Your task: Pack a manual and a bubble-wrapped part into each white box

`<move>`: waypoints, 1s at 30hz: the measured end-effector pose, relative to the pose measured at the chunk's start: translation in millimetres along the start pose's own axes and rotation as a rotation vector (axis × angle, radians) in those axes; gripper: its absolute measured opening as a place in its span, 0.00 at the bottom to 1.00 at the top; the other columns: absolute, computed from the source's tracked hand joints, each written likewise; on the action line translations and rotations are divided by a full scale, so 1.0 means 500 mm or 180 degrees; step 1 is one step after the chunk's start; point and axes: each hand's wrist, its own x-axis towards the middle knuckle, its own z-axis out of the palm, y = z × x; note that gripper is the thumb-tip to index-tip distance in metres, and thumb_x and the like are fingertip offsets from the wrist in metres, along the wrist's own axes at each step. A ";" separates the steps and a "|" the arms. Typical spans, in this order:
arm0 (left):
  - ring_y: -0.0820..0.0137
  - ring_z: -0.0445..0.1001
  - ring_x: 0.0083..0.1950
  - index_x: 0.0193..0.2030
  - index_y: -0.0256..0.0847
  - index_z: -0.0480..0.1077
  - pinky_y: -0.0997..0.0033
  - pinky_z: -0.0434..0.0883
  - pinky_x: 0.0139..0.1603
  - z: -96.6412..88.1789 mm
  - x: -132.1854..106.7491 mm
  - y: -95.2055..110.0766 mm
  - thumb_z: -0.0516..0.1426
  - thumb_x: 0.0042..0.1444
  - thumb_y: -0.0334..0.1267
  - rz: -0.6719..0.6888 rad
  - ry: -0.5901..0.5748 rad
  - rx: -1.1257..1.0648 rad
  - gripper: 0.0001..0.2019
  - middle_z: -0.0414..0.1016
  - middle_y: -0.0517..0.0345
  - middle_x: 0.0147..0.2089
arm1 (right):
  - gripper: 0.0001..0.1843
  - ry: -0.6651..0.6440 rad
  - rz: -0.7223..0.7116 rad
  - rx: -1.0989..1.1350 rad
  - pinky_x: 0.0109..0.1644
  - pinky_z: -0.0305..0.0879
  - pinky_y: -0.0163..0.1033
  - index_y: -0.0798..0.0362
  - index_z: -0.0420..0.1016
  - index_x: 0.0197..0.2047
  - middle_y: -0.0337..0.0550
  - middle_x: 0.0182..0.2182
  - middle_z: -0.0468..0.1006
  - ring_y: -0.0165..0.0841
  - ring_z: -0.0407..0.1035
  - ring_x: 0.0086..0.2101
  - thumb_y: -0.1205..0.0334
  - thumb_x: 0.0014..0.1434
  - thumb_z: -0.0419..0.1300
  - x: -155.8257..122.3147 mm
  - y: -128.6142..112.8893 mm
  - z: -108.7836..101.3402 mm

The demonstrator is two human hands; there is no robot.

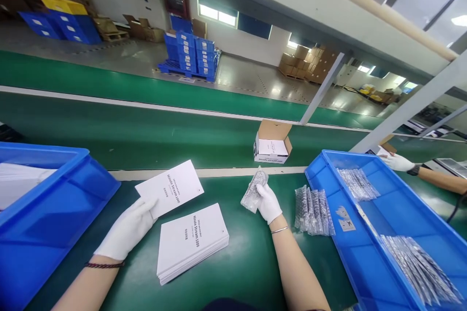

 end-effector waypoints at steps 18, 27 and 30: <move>0.50 0.65 0.70 0.61 0.36 0.71 0.50 0.64 0.72 0.004 -0.005 0.001 0.65 0.54 0.34 -0.0059 -0.0137 -0.0263 0.26 0.69 0.41 0.66 | 0.28 -0.0628 -0.0095 -0.2119 0.62 0.66 0.56 0.53 0.80 0.44 0.51 0.46 0.83 0.50 0.75 0.50 0.47 0.42 0.74 -0.005 0.007 -0.003; 0.49 0.66 0.69 0.64 0.36 0.69 0.47 0.65 0.71 0.016 -0.015 0.010 0.65 0.54 0.34 -0.0023 -0.0120 -0.0203 0.29 0.70 0.41 0.66 | 0.28 -0.0502 -0.0078 -0.2230 0.62 0.66 0.58 0.52 0.79 0.42 0.52 0.47 0.83 0.51 0.75 0.51 0.46 0.40 0.73 -0.014 0.006 0.019; 0.48 0.67 0.68 0.64 0.36 0.69 0.47 0.64 0.71 0.021 -0.018 0.014 0.65 0.54 0.34 -0.0023 -0.0139 -0.0153 0.29 0.70 0.39 0.65 | 0.28 -0.0499 -0.0079 -0.2294 0.62 0.66 0.58 0.51 0.78 0.42 0.51 0.48 0.83 0.52 0.75 0.52 0.46 0.40 0.72 -0.014 0.006 0.020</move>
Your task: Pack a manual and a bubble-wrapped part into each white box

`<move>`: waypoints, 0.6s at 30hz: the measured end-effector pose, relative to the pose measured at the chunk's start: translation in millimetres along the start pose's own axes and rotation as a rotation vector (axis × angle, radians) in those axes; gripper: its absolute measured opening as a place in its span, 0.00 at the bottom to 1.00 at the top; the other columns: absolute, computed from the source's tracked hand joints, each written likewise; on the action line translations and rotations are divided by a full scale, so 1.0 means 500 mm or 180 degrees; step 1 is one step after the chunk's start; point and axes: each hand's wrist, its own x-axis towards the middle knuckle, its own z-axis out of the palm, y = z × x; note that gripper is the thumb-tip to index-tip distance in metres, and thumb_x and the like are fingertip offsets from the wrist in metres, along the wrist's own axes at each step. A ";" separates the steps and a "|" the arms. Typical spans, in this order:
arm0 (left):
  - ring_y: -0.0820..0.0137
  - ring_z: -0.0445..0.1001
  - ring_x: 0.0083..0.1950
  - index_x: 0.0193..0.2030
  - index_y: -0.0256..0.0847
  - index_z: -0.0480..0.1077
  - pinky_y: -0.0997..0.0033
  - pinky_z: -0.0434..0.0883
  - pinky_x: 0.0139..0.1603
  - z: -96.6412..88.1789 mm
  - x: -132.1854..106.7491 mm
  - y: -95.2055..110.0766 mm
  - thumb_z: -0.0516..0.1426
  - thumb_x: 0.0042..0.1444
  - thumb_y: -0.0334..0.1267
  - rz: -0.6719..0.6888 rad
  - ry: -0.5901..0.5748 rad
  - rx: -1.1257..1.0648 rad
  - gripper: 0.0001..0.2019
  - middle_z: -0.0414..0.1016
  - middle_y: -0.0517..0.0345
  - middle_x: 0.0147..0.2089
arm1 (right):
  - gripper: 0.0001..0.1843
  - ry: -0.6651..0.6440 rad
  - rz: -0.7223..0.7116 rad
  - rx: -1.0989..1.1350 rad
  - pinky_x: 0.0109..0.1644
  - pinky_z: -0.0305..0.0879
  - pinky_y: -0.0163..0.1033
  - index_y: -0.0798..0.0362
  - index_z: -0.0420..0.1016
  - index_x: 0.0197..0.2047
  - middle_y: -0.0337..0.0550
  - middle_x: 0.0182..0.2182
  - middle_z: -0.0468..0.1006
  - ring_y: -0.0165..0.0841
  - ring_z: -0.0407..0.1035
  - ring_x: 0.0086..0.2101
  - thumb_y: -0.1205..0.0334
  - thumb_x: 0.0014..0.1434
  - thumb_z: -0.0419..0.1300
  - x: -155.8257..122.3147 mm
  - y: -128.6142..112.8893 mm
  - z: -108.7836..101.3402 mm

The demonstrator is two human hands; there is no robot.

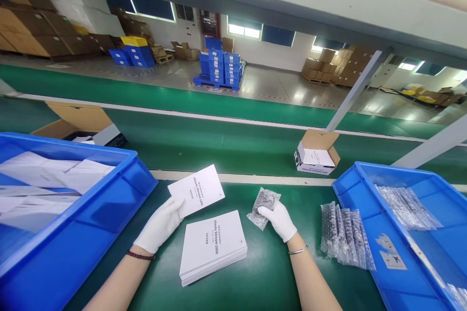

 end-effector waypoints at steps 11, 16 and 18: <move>0.49 0.66 0.68 0.65 0.36 0.68 0.47 0.65 0.71 -0.005 0.005 -0.005 0.64 0.55 0.33 0.0027 0.0007 -0.0019 0.30 0.69 0.39 0.66 | 0.27 -0.0013 0.0036 -0.0285 0.60 0.69 0.57 0.50 0.78 0.43 0.50 0.46 0.83 0.52 0.76 0.50 0.44 0.42 0.70 0.001 -0.001 0.003; 0.48 0.65 0.69 0.62 0.35 0.70 0.46 0.63 0.72 -0.005 0.005 -0.006 0.64 0.54 0.33 0.0003 0.0061 -0.0066 0.27 0.69 0.39 0.66 | 0.25 -0.0010 -0.0014 -0.0409 0.59 0.69 0.56 0.50 0.77 0.41 0.51 0.46 0.83 0.51 0.76 0.49 0.44 0.43 0.69 -0.001 -0.001 0.004; 0.48 0.64 0.70 0.62 0.35 0.70 0.47 0.63 0.72 -0.008 0.006 -0.008 0.64 0.54 0.34 -0.0002 0.0044 -0.0071 0.27 0.69 0.40 0.66 | 0.24 -0.0010 -0.0040 -0.0460 0.58 0.70 0.55 0.50 0.78 0.41 0.50 0.46 0.83 0.51 0.76 0.49 0.44 0.44 0.68 -0.002 -0.001 0.004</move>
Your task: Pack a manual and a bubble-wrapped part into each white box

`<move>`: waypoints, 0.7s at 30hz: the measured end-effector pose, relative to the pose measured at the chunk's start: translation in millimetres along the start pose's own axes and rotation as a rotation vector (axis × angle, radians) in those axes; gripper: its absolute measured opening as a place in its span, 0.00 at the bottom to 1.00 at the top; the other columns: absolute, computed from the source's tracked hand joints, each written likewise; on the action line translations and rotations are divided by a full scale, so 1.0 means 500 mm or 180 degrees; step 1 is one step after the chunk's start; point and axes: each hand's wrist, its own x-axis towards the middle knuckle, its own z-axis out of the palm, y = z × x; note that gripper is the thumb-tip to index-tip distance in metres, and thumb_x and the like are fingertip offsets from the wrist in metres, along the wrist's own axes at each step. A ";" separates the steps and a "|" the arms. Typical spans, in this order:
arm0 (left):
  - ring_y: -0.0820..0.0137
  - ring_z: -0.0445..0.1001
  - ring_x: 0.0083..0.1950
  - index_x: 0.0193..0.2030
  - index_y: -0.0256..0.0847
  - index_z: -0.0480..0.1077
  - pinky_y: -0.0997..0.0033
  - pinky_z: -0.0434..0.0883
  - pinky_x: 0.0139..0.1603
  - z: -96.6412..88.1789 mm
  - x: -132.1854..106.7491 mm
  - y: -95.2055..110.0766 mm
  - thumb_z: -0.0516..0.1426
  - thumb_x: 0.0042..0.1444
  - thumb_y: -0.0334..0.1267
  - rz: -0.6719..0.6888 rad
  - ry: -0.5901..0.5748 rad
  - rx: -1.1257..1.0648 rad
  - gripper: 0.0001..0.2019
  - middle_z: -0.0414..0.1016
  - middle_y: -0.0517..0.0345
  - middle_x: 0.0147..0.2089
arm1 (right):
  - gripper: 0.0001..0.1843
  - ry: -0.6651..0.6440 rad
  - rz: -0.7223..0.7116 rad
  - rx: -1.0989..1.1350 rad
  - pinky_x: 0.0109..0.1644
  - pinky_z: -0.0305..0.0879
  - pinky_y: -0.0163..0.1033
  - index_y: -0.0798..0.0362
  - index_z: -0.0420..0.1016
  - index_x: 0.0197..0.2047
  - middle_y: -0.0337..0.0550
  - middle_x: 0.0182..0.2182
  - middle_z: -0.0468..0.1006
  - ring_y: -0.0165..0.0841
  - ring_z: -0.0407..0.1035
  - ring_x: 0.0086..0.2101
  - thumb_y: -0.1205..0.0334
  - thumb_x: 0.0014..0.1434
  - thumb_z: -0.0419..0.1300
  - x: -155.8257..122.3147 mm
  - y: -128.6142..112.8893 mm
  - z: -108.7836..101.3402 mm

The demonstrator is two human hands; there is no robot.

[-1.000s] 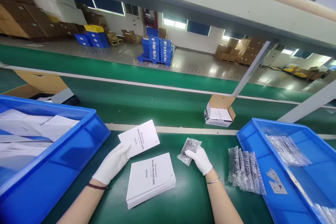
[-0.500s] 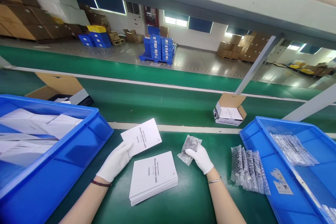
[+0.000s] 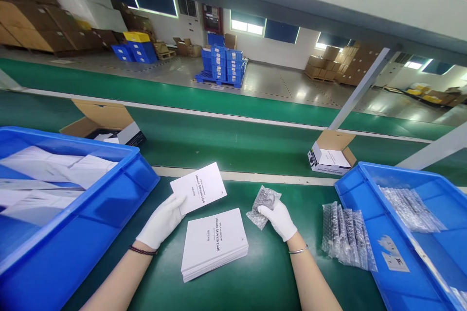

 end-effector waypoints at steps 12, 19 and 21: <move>0.47 0.61 0.71 0.63 0.36 0.69 0.45 0.59 0.74 -0.010 0.006 -0.006 0.65 0.54 0.34 -0.0010 -0.0050 -0.0055 0.29 0.67 0.40 0.68 | 0.23 -0.0014 0.0031 -0.0032 0.57 0.71 0.52 0.51 0.76 0.42 0.51 0.45 0.83 0.49 0.77 0.48 0.47 0.46 0.66 -0.002 -0.001 0.005; 0.47 0.62 0.71 0.63 0.35 0.70 0.45 0.61 0.73 -0.004 0.003 -0.002 0.64 0.54 0.34 -0.0014 -0.0003 -0.0034 0.28 0.67 0.40 0.67 | 0.24 -0.0046 -0.0027 -0.0320 0.57 0.71 0.52 0.53 0.76 0.44 0.52 0.46 0.83 0.49 0.76 0.49 0.47 0.47 0.65 -0.002 -0.001 0.002; 0.46 0.61 0.71 0.62 0.35 0.70 0.45 0.61 0.73 -0.005 0.003 -0.002 0.65 0.53 0.33 -0.0017 0.0013 -0.0049 0.28 0.68 0.40 0.67 | 0.25 -0.0030 -0.0032 -0.0358 0.57 0.71 0.52 0.54 0.76 0.45 0.53 0.46 0.83 0.50 0.76 0.49 0.47 0.47 0.64 -0.002 0.000 0.002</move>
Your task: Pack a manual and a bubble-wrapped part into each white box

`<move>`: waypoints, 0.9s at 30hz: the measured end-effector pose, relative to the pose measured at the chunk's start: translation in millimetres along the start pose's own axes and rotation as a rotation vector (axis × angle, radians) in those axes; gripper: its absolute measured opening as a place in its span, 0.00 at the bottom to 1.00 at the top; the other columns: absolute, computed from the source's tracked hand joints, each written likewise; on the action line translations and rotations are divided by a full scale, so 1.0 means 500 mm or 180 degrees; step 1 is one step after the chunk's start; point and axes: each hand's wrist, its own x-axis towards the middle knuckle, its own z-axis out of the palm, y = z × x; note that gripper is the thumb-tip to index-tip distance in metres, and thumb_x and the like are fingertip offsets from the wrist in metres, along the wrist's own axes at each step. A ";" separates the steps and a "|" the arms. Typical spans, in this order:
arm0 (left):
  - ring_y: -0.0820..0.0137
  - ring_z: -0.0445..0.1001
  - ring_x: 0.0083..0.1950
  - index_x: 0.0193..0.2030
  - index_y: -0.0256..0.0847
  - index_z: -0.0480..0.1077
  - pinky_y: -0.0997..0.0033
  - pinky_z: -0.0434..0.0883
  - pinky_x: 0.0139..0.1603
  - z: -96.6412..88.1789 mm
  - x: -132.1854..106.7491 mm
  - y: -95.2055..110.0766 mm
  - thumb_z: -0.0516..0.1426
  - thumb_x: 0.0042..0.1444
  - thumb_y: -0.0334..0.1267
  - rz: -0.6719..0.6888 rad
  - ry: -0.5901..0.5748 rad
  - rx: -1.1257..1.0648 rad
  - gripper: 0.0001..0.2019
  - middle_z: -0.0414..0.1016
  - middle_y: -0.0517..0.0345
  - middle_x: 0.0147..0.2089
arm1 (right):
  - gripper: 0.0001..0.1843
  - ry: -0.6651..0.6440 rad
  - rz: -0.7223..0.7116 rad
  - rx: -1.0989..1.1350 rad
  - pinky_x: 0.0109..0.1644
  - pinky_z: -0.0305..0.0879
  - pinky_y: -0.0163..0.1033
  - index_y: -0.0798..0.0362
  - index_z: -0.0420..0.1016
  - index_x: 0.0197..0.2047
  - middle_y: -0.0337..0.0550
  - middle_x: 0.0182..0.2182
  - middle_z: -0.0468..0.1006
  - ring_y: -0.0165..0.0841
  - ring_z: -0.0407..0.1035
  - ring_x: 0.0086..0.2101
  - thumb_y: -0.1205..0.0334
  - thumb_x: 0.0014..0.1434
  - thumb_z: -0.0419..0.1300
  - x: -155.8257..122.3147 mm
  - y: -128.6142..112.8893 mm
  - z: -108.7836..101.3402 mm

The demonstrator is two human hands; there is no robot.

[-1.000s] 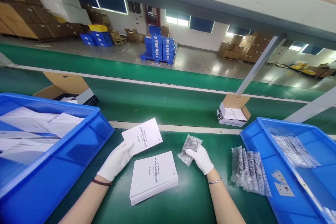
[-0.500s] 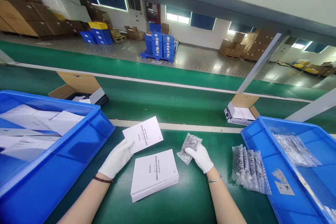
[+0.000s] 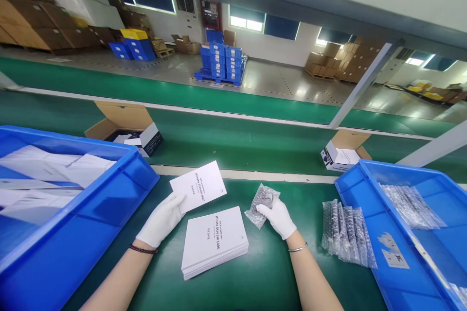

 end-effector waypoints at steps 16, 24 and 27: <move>0.46 0.62 0.70 0.59 0.35 0.74 0.46 0.62 0.72 0.000 0.003 -0.003 0.65 0.53 0.32 0.0042 -0.0022 -0.0091 0.24 0.70 0.41 0.66 | 0.25 -0.0012 -0.0066 -0.0055 0.57 0.71 0.52 0.52 0.76 0.46 0.51 0.47 0.83 0.49 0.77 0.49 0.46 0.48 0.64 0.005 0.014 0.002; 0.48 0.63 0.71 0.58 0.35 0.74 0.47 0.64 0.71 0.008 0.000 -0.008 0.65 0.53 0.31 0.0270 -0.0057 0.0087 0.24 0.70 0.40 0.65 | 0.22 0.0050 -0.0171 -0.0390 0.60 0.68 0.53 0.51 0.77 0.45 0.49 0.48 0.83 0.48 0.75 0.51 0.48 0.49 0.66 0.011 0.023 -0.007; 0.48 0.65 0.70 0.59 0.35 0.73 0.47 0.65 0.71 0.008 0.002 -0.009 0.64 0.54 0.32 0.0245 -0.0146 0.0164 0.24 0.69 0.41 0.66 | 0.24 0.0085 -0.0074 -0.0422 0.59 0.68 0.53 0.51 0.77 0.46 0.50 0.48 0.82 0.49 0.75 0.50 0.48 0.49 0.68 0.014 0.026 -0.010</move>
